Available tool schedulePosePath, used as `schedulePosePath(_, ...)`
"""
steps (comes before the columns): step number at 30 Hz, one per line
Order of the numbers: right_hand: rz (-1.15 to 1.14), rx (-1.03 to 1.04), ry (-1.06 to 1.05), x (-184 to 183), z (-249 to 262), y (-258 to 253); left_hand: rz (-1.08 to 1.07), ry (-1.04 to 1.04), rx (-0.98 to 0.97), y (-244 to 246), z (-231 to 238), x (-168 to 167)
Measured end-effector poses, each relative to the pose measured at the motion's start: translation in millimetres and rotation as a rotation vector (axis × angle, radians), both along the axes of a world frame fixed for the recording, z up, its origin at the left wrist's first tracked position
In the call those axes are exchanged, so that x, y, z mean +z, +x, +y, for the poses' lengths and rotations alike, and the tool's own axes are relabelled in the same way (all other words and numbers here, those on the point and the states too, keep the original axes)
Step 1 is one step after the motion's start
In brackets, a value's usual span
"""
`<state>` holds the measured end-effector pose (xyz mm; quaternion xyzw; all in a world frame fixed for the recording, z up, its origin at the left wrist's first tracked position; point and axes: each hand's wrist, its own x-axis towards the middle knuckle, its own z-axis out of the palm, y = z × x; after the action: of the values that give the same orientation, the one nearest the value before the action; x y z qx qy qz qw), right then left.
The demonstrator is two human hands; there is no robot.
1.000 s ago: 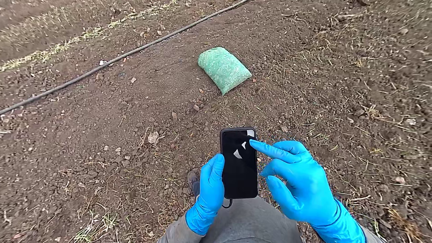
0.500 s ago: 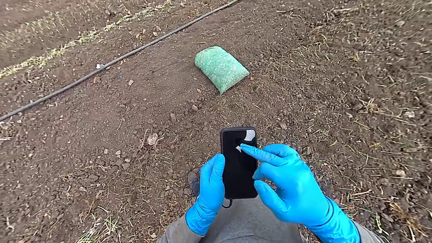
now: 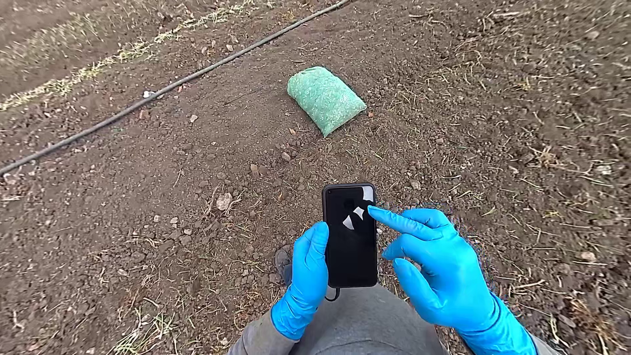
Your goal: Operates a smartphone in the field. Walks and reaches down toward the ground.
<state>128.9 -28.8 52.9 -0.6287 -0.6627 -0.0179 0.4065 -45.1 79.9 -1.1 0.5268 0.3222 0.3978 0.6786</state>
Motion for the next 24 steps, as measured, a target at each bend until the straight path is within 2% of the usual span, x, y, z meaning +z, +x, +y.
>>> schedulePosePath(17,0.027,0.022,-0.066,-13.7,-5.4,-15.8,0.001,-0.018,-0.011,3.0,-1.6,-4.6)
schedulePosePath(24,0.035,0.129,-0.053,-17.3,-8.8,-19.0,0.012,-0.013,0.023,2.0,1.3,-4.5)
